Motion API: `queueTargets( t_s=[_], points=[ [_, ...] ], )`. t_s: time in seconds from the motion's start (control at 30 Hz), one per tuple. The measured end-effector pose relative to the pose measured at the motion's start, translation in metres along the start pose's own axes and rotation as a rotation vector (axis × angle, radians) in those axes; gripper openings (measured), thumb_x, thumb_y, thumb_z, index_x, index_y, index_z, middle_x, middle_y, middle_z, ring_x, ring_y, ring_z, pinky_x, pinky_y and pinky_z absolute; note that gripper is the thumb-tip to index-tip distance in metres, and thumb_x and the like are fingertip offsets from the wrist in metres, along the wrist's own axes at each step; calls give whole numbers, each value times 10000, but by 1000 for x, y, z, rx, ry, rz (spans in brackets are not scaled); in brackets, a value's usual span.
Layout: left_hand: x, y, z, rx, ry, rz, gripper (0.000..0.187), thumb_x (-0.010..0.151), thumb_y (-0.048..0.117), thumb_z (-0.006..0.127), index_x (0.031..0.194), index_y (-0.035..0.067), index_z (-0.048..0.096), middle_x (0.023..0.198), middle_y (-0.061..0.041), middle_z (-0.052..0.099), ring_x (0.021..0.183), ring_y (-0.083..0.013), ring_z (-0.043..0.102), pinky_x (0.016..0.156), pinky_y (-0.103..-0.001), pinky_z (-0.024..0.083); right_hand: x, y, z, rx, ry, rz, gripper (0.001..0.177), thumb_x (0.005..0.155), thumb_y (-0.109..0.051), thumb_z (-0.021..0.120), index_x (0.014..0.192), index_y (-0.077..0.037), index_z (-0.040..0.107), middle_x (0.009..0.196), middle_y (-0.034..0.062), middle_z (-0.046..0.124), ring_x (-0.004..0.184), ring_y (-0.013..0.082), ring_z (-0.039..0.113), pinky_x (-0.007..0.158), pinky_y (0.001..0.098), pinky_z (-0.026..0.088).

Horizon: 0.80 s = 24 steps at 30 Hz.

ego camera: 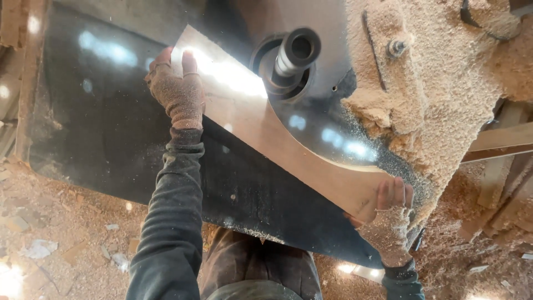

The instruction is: The person uses a spindle shaper to smooth and shape the curved edge of a light-colored wooden piece. They repeatedly pass the wood against the rotating cutter, adjusting grip and orientation to refine the profile.

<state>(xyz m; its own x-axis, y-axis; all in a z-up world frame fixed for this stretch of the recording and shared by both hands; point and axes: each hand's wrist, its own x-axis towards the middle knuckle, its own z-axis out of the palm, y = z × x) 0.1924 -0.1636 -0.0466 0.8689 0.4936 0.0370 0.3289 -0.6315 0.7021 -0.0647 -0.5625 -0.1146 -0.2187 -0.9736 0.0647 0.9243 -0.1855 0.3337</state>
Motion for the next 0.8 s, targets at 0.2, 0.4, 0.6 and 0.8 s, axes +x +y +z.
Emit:
queueTargets(
  t_s=[0.2,0.4,0.6,0.8],
  points=[
    [-3,6,-2,27,4,52,468,940,431,660,1228,63,690,1199,-149,700,1133,-353,606,965,-528,471,-51,87,87,-966,-1609,-777,733,1130,-472,42,1046,-6,602,969,169,752,943,339,739,918,444,538],
    [1,4,5,33,16,73,446,942,416,672,1215,64,698,1194,-125,707,1069,-320,619,893,-497,498,-28,62,69,-983,-1700,-705,830,1100,-534,29,1045,27,638,967,153,739,907,344,714,887,459,494],
    [5,4,9,43,38,108,381,909,334,687,1182,70,708,1161,-116,719,1038,-311,647,850,-481,526,3,28,68,-1043,-1914,-588,894,1070,-603,55,1098,71,642,1039,179,717,963,388,694,900,502,482],
    [6,7,10,41,19,90,375,913,328,664,1192,81,703,1196,-110,707,1056,-299,610,866,-476,517,29,-10,91,-1141,-2208,-403,973,1038,-682,106,1189,125,628,1161,230,689,1078,458,675,939,565,486]
  ],
)
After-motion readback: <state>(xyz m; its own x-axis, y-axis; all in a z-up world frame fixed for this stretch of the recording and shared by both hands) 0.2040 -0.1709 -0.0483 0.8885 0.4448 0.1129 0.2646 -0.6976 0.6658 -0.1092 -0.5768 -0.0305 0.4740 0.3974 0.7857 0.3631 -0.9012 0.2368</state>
